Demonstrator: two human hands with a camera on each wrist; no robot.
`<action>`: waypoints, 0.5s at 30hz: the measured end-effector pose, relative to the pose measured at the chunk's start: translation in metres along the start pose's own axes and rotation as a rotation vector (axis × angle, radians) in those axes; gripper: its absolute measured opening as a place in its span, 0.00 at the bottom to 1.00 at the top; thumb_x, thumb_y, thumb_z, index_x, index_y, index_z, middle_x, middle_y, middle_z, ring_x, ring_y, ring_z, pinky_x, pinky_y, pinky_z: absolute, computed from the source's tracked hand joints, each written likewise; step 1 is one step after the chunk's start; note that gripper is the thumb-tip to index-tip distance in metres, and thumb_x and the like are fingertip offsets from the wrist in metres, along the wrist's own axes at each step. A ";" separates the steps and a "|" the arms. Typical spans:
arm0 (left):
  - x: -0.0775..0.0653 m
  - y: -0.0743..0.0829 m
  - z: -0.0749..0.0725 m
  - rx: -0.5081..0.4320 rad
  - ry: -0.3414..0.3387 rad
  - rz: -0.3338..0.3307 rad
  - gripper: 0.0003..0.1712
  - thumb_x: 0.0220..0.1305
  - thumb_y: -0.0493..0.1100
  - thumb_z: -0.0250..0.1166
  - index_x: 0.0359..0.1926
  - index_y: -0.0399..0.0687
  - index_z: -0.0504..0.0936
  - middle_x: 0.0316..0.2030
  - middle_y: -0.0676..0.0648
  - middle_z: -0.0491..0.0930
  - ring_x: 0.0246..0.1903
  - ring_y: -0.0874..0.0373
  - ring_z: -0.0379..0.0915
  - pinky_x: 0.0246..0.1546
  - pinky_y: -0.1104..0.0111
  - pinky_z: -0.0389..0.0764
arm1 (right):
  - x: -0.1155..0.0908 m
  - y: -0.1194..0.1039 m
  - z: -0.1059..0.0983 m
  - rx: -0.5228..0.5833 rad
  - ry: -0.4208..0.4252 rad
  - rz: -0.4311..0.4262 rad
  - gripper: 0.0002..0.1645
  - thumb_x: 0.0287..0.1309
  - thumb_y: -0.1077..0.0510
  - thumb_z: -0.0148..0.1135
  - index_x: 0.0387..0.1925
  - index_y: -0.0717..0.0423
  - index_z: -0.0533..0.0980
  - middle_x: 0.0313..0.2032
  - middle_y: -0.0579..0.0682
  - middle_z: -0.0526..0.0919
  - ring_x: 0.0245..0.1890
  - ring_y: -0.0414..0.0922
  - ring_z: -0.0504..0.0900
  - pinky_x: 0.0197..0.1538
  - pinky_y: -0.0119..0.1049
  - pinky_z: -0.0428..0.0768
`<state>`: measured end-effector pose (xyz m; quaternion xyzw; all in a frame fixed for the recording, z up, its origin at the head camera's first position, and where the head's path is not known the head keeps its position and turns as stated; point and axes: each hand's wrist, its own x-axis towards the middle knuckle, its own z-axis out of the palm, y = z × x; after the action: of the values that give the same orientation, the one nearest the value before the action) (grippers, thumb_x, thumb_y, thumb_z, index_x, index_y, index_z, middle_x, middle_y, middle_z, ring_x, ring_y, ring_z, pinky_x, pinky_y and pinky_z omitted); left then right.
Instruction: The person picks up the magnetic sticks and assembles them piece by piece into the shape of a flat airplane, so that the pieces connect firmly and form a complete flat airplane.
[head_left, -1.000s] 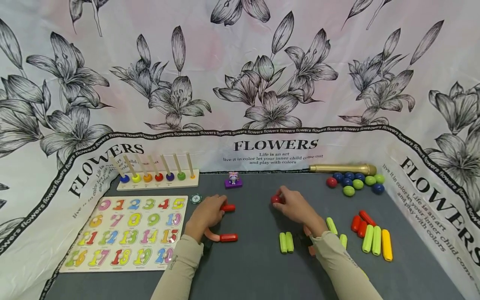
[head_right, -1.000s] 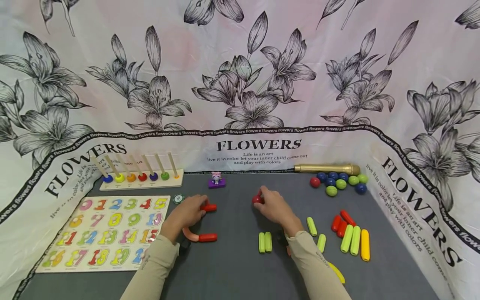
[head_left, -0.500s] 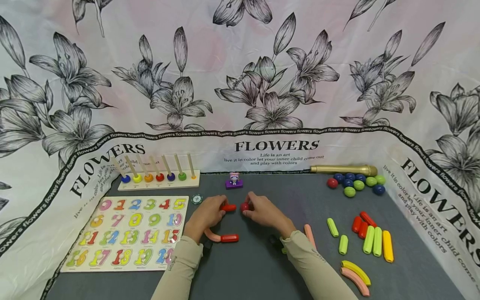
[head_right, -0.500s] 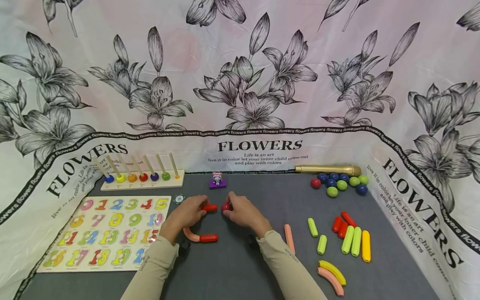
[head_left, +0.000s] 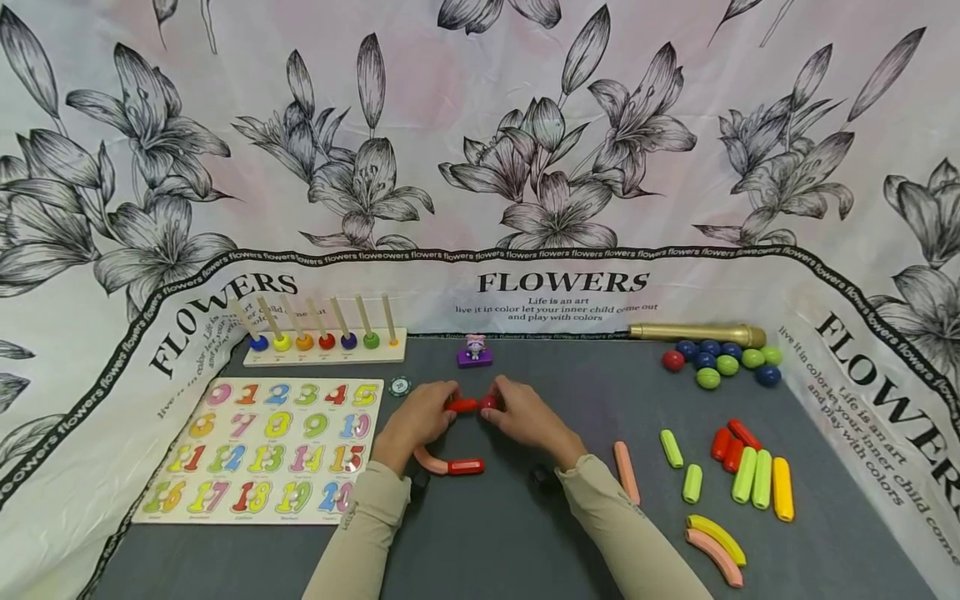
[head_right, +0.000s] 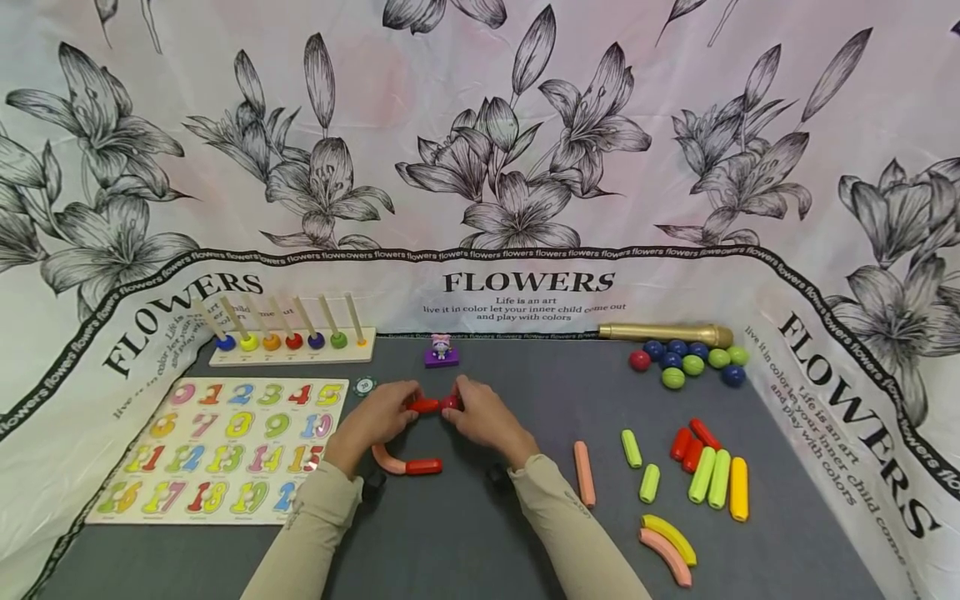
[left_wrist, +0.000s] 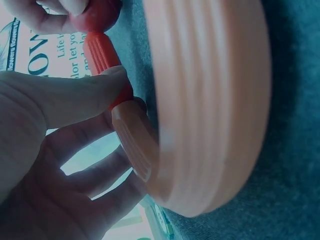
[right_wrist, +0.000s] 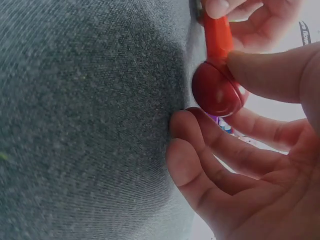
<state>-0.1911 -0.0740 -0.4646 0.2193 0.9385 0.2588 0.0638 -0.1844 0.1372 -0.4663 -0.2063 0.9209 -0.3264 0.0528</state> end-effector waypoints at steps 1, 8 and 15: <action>0.001 0.001 0.000 0.007 -0.004 -0.004 0.09 0.70 0.31 0.71 0.48 0.41 0.83 0.35 0.46 0.79 0.35 0.50 0.74 0.44 0.55 0.79 | 0.000 0.000 -0.001 0.001 0.007 0.003 0.11 0.70 0.62 0.71 0.45 0.61 0.77 0.33 0.48 0.79 0.31 0.43 0.75 0.38 0.42 0.78; 0.003 0.005 0.000 0.011 -0.021 -0.025 0.11 0.71 0.32 0.70 0.53 0.40 0.84 0.40 0.43 0.82 0.41 0.46 0.76 0.50 0.50 0.79 | 0.003 0.002 -0.003 0.000 0.024 0.002 0.10 0.70 0.62 0.70 0.45 0.61 0.77 0.33 0.48 0.79 0.31 0.44 0.75 0.40 0.44 0.78; -0.035 0.014 0.002 0.009 0.126 0.012 0.19 0.75 0.36 0.69 0.63 0.40 0.82 0.58 0.37 0.80 0.61 0.37 0.74 0.65 0.43 0.73 | -0.002 0.002 -0.004 0.013 -0.002 0.023 0.13 0.71 0.61 0.70 0.52 0.64 0.79 0.40 0.52 0.84 0.39 0.48 0.83 0.48 0.48 0.82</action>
<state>-0.1536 -0.0782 -0.4585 0.2083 0.9406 0.2682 0.0020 -0.1846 0.1415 -0.4650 -0.1956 0.9211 -0.3313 0.0587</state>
